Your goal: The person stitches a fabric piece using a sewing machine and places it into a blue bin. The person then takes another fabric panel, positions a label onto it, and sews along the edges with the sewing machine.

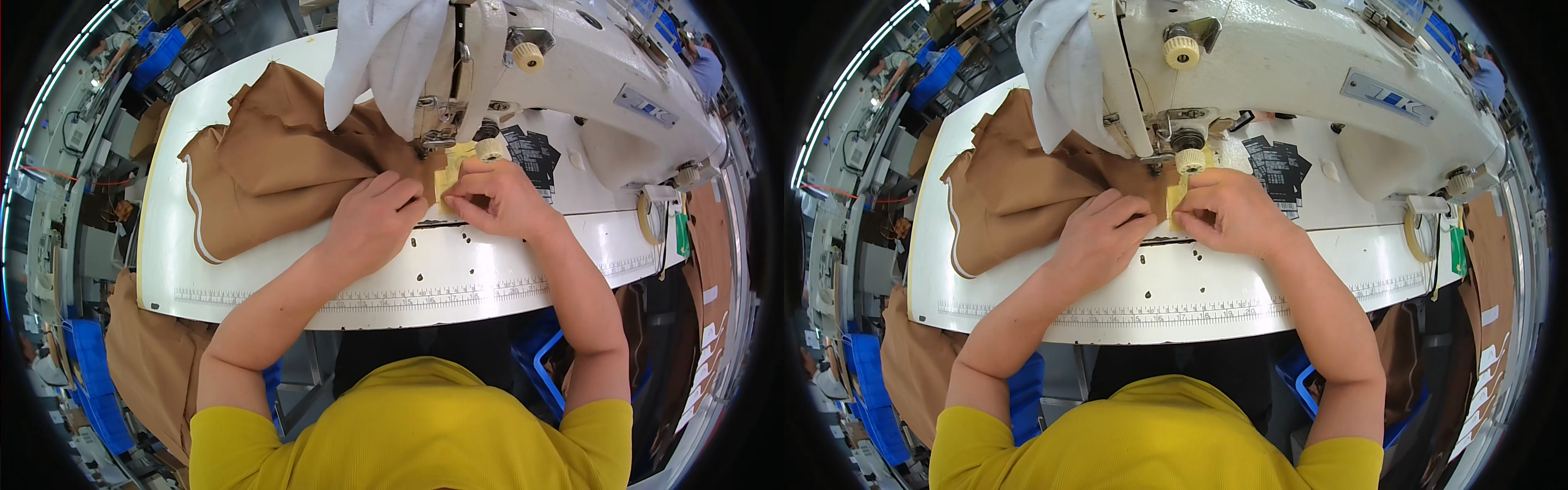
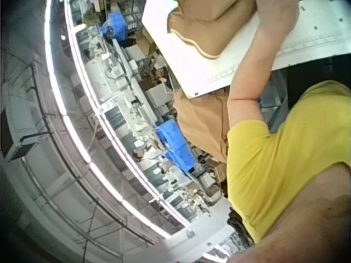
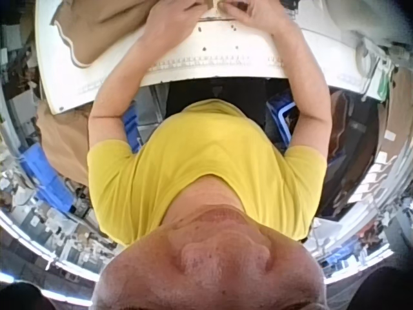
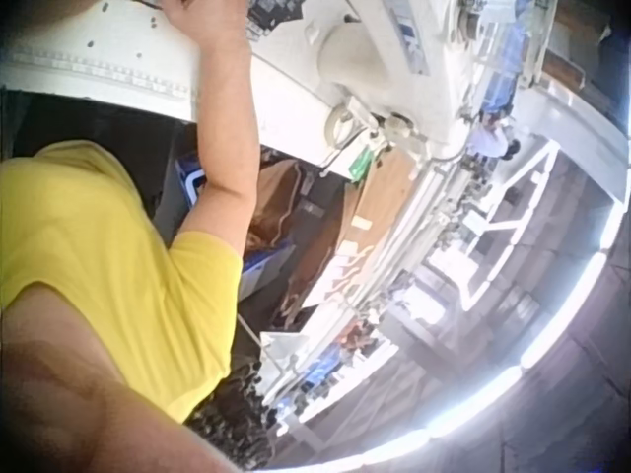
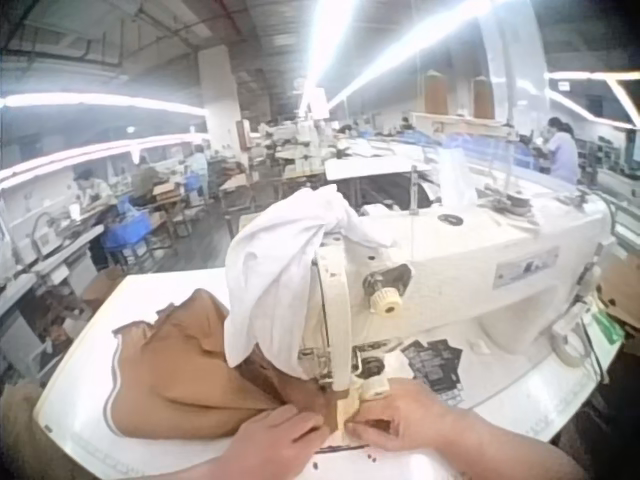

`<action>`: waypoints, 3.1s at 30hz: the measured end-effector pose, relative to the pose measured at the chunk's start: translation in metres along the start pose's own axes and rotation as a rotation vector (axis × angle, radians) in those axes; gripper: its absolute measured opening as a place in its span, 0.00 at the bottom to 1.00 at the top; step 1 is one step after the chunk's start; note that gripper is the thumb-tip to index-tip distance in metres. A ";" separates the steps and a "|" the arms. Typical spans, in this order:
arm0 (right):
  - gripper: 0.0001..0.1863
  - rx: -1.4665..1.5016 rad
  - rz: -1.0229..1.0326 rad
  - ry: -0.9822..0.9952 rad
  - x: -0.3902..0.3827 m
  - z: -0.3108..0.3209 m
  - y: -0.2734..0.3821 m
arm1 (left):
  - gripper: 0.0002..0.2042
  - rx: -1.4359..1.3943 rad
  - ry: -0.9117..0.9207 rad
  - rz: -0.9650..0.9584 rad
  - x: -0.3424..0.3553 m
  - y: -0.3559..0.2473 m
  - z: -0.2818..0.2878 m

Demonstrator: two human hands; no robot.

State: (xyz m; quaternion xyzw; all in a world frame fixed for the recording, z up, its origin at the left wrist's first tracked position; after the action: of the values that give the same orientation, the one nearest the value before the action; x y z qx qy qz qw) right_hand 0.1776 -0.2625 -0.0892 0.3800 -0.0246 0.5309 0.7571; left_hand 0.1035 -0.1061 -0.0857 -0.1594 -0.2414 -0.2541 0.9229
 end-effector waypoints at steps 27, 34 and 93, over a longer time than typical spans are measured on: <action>0.12 -0.335 0.080 -0.029 0.004 -0.002 0.004 | 0.16 0.069 0.092 0.064 0.007 0.012 -0.008; 0.09 -0.468 0.118 -0.055 0.004 -0.006 0.009 | 0.15 0.108 0.091 0.090 0.006 0.009 -0.007; 0.10 -0.134 -0.155 -0.291 0.001 0.018 -0.005 | 0.09 0.224 -0.145 0.641 -0.016 0.127 0.017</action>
State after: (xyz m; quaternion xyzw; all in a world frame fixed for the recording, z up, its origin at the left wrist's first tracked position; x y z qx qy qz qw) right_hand 0.1883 -0.2734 -0.0790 0.4024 -0.1398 0.4074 0.8078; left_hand 0.1549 0.0114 -0.1017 -0.1425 -0.2706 0.0889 0.9479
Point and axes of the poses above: each hand's wrist, its own x-axis towards the middle knuckle, its own z-axis out of the back of the hand, y = z × x, the point moved 5 cm from there along x, towards the middle knuckle, and after that the axes turned 7 degrees about z, right-handed, at the moved point
